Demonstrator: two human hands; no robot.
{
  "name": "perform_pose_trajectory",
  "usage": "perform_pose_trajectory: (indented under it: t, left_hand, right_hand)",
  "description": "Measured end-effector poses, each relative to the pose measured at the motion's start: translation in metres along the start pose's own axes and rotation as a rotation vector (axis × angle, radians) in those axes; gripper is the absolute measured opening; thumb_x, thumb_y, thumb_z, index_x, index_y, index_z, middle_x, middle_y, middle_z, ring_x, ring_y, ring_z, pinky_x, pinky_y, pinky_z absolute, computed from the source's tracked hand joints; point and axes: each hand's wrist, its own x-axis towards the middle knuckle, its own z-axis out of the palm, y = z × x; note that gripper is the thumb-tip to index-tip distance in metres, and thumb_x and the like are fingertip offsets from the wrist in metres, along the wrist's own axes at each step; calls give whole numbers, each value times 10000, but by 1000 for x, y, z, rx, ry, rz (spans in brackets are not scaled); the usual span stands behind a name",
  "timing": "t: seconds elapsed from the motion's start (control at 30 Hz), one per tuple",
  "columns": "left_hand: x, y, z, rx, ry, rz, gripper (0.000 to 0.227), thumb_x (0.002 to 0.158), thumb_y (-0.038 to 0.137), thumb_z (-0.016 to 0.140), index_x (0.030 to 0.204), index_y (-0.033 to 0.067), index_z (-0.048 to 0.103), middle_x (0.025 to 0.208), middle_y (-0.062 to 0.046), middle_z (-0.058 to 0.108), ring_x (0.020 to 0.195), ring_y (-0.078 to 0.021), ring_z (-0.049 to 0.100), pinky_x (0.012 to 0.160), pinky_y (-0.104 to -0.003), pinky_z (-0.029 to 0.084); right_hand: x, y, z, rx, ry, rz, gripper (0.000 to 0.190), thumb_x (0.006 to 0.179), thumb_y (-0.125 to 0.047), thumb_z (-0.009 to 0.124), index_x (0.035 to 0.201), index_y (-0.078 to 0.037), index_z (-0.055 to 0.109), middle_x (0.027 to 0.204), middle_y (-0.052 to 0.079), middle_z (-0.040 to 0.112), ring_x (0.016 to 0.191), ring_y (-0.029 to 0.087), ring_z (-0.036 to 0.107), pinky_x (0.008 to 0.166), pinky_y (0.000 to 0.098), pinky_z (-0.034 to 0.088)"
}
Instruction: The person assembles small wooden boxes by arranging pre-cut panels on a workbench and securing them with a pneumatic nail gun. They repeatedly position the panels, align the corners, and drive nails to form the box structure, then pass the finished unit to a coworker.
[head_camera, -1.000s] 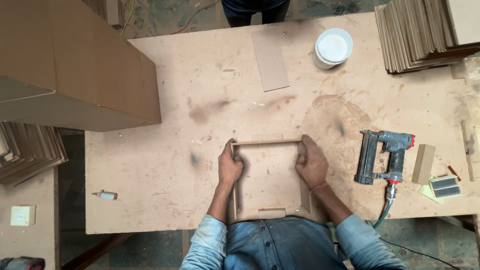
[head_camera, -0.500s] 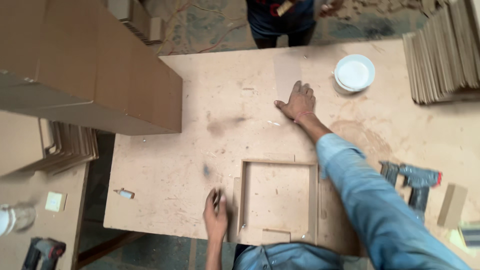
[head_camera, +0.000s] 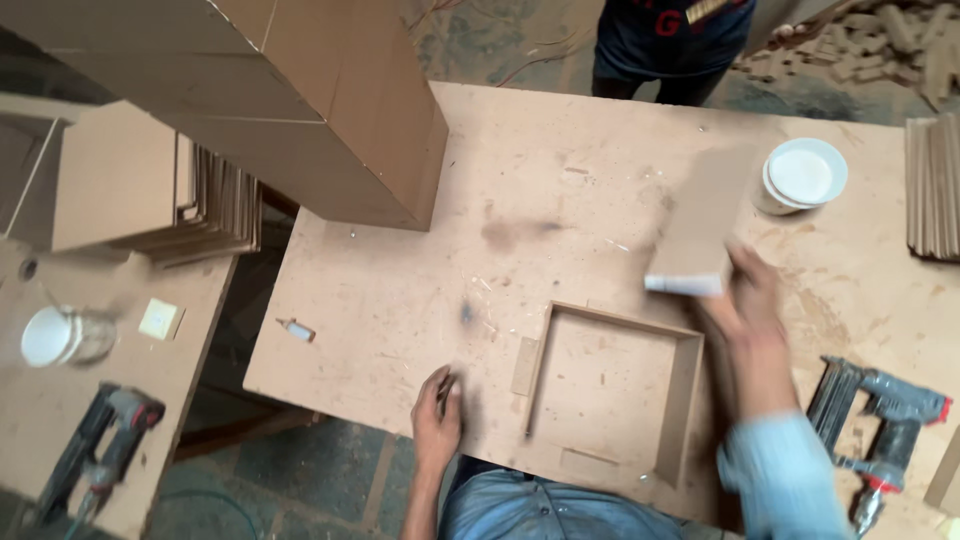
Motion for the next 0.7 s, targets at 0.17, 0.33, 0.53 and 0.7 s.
perform_pose_trajectory:
  t: [0.17, 0.33, 0.53, 0.7]
  left_hand:
    - [71, 22, -14, 44, -251, 67, 407, 984, 186, 574, 1352, 18, 614, 1319, -178, 675, 1193, -284, 684, 926, -365, 575]
    - [112, 42, -27, 114, -440, 619, 363, 979, 161, 643, 1318, 31, 642, 1333, -165, 685, 1177, -316, 703, 990, -387, 565]
    - [116, 45, -37, 219, -959, 1009, 604, 846, 358, 781, 1347, 56, 633, 1439, -137, 622, 1097, -319, 691, 902, -409, 542]
    - [114, 45, -28, 271, -1222, 1155, 875, 713, 605, 808, 1384, 78, 613, 1509, -107, 560, 1076, -311, 697, 906, -421, 548]
  right_hand:
    - [-192, -4, 40, -152, 328, -274, 578, 964, -85, 625, 1502, 73, 483, 1341, 171, 638, 1220, 300, 653, 1126, 434, 501]
    - [-304, 53, 91, -279, 592, -598, 446, 980, -10, 542, 1412, 102, 553, 1271, 158, 667, 1183, 267, 680, 1094, 368, 539]
    - [-379, 158, 123, -392, 964, -674, 240, 942, 67, 644, 1181, 95, 636, 1121, 118, 686, 1043, 214, 665, 1012, 332, 540]
    - [-390, 249, 135, -479, 1247, -410, 196, 918, -37, 675, 1081, 70, 698, 1018, 78, 708, 901, 175, 642, 805, 294, 498]
